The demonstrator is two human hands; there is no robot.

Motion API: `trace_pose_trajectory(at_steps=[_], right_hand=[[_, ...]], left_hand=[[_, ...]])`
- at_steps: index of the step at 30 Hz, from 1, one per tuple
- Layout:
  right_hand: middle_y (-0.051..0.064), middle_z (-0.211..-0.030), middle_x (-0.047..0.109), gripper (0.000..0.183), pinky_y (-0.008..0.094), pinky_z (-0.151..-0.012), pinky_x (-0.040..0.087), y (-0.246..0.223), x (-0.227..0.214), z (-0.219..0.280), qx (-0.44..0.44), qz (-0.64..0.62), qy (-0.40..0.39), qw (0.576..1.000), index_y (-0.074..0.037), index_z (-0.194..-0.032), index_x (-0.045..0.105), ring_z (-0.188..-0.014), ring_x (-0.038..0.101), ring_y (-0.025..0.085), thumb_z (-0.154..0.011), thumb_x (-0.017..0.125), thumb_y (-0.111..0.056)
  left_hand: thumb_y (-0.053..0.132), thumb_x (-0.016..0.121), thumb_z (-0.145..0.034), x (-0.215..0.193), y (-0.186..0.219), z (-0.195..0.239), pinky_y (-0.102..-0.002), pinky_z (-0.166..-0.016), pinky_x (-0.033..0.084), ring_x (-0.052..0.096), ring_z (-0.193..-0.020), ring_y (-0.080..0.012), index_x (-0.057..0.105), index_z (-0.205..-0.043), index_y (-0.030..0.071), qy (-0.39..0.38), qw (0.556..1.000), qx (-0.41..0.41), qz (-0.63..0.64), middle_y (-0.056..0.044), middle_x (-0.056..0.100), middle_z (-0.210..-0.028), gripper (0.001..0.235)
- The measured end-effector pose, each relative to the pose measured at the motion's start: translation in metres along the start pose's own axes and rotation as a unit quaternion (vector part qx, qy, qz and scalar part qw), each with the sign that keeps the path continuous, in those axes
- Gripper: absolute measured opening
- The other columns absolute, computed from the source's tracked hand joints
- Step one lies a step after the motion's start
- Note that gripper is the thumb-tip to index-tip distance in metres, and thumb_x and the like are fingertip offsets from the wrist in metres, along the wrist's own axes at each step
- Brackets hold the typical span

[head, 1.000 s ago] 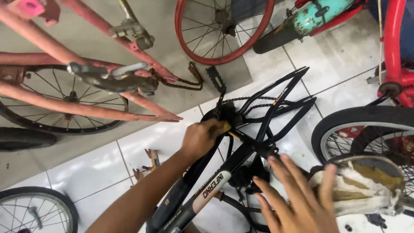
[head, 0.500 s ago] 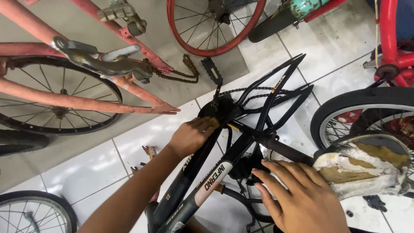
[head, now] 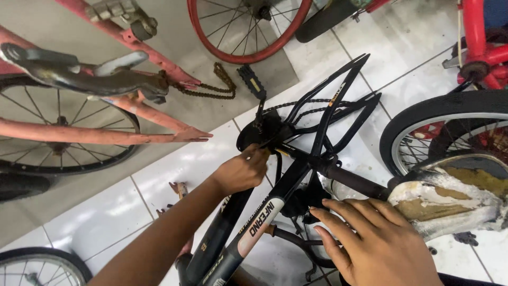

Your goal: The person cleans the chainring and crankset of a bicycle using a brush and a liquid solution. They then pour a pink liquid from a bottle into a small container and use the brush to clean a detached bicycle handlebar.

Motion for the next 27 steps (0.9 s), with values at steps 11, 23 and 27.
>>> trace_pose_trajectory(at_steps=[11,23,27], right_hand=[[-0.005,-0.111,0.076,0.03,0.038,-0.086,0.051,0.001,-0.001,-0.001,0.02,-0.003,-0.007,1.0,-0.026,-0.116,0.075,-0.095,0.07,0.015,-0.095,0.059,-0.039],[-0.001,-0.11,0.076,0.023,0.038,-0.081,0.051,-0.002,-0.007,-0.004,-0.018,-0.007,0.036,0.999,-0.02,-0.108,0.076,-0.089,0.069,0.016,-0.094,0.062,-0.033],[-0.003,-0.11,0.077,0.027,0.038,-0.083,0.052,0.001,-0.002,-0.002,0.003,0.003,0.01,1.0,-0.023,-0.111,0.077,-0.093,0.07,0.015,-0.094,0.061,-0.037]], left_hand=[[0.012,0.057,-0.098,-0.022,-0.041,0.023,-0.038,-0.082,0.055,0.064,-0.099,-0.0265,0.065,-0.124,0.001,0.071,0.983,-0.152,0.074,-0.013,0.068,-0.124,0.029],[0.003,0.061,-0.092,-0.005,-0.019,-0.039,-0.031,-0.056,0.049,0.062,-0.091,-0.0263,0.072,-0.103,-0.006,0.052,0.991,-0.102,-0.067,-0.021,0.067,-0.108,0.018],[0.003,0.06,-0.093,-0.006,-0.014,-0.001,-0.032,-0.058,0.049,0.065,-0.089,-0.0273,0.07,-0.097,0.0,0.047,0.993,-0.108,-0.026,-0.014,0.062,-0.096,0.011]])
Point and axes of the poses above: each hand's wrist, its own z-axis away from the middle knuckle, its own x-axis out of the palm, y = z × x, the point moved 9 cm from there along -z, towards the middle knuckle
